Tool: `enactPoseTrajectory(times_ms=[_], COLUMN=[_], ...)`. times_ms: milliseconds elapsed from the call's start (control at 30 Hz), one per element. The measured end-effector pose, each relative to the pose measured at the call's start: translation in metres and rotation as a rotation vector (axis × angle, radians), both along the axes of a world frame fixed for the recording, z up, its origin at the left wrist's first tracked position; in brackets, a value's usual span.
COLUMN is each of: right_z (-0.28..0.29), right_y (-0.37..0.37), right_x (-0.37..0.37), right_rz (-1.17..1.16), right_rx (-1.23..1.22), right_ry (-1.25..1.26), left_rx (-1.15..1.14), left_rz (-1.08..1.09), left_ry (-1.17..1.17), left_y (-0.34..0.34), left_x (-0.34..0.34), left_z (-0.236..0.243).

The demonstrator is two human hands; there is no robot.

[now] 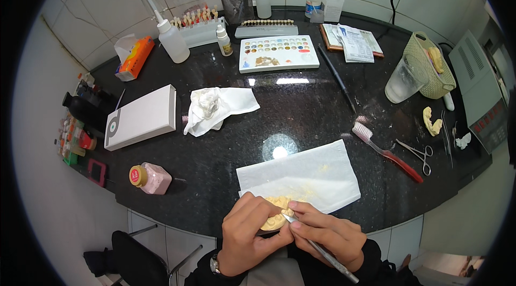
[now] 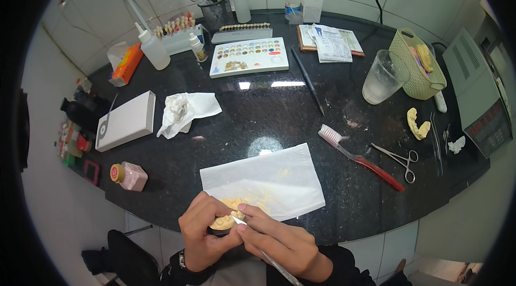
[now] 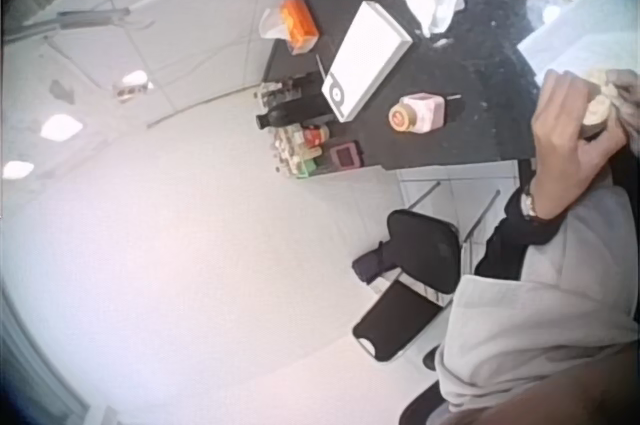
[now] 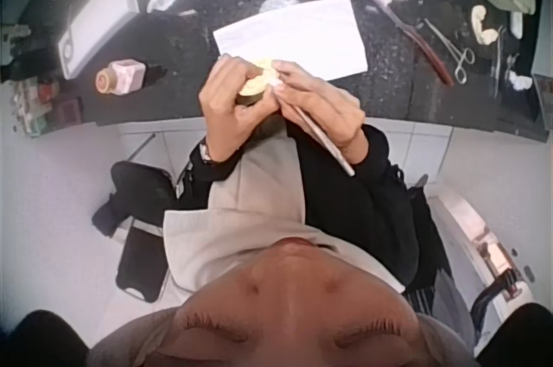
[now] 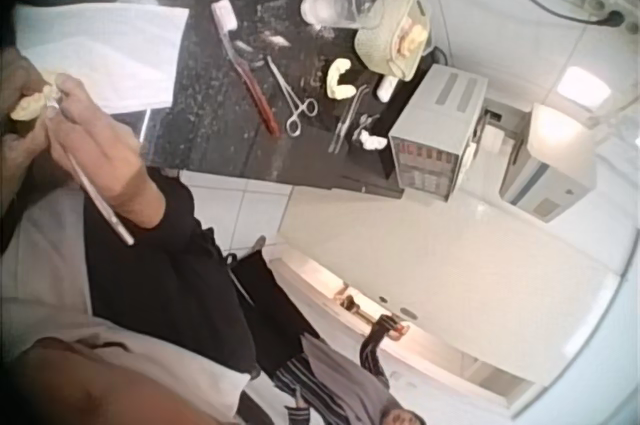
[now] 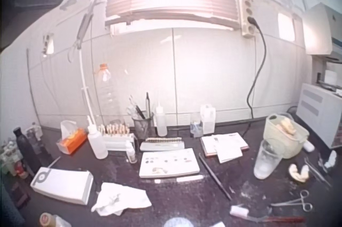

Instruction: The person applies a liquid and a powder to a dental prosthesis using a small brush, then uses a fine tool to carve or shape the material.

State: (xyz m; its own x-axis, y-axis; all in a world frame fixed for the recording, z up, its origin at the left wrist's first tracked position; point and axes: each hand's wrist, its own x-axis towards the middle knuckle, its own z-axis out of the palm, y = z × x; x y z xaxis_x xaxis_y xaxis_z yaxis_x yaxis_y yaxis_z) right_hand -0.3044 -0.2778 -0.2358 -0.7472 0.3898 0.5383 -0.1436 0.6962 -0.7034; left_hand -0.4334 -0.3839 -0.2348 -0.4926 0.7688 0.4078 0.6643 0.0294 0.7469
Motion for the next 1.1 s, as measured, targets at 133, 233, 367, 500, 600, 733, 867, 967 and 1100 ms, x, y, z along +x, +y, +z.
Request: enactPoseTrajectory(times_ms=[133, 233, 367, 500, 600, 733, 867, 967, 1100], right_z=[0.002, 0.005, 0.006, 0.003, 0.001, 0.003, 0.001, 0.008, 0.012], right_y=[0.0, 0.003, 0.003, 0.001, -0.001, -0.001, 0.002, 0.005, 0.006], right_x=[0.001, 0.003, 0.004, 0.002, 0.001, 0.002, 0.001, 0.004, 0.004], right_rz=[-0.013, 0.038, 0.039, 0.029, 0.013, 0.009, 0.038, 0.041, 0.047], right_rx=[-0.001, -0.105, -0.137, -0.104, -0.05, -0.024, -0.172, -0.325, -0.369], right_ry=[-0.019, -0.025, -0.019, -0.025, -0.022, -0.033, 0.033, 0.048, -0.001], left_rx=[-0.003, 0.003, 0.001, -0.005, -0.013, -0.006, -0.001, -0.002, -0.009], left_rz=[0.0, 0.002, -0.016, -0.003, 0.019, 0.009, -0.043, -0.091, -0.123], left_ry=[-0.004, -0.042, -0.053, -0.032, -0.018, 0.003, -0.079, -0.153, -0.161], left_y=[0.001, 0.0, 0.0, 0.001, 0.0, -0.001, -0.003, 0.0, -0.002], left_x=[0.003, 0.002, 0.0, 0.001, 0.003, 0.003, -0.003, -0.007, -0.009], left_z=[0.003, 0.002, 0.003, 0.003, 0.001, 0.001, 0.004, 0.006, 0.005])
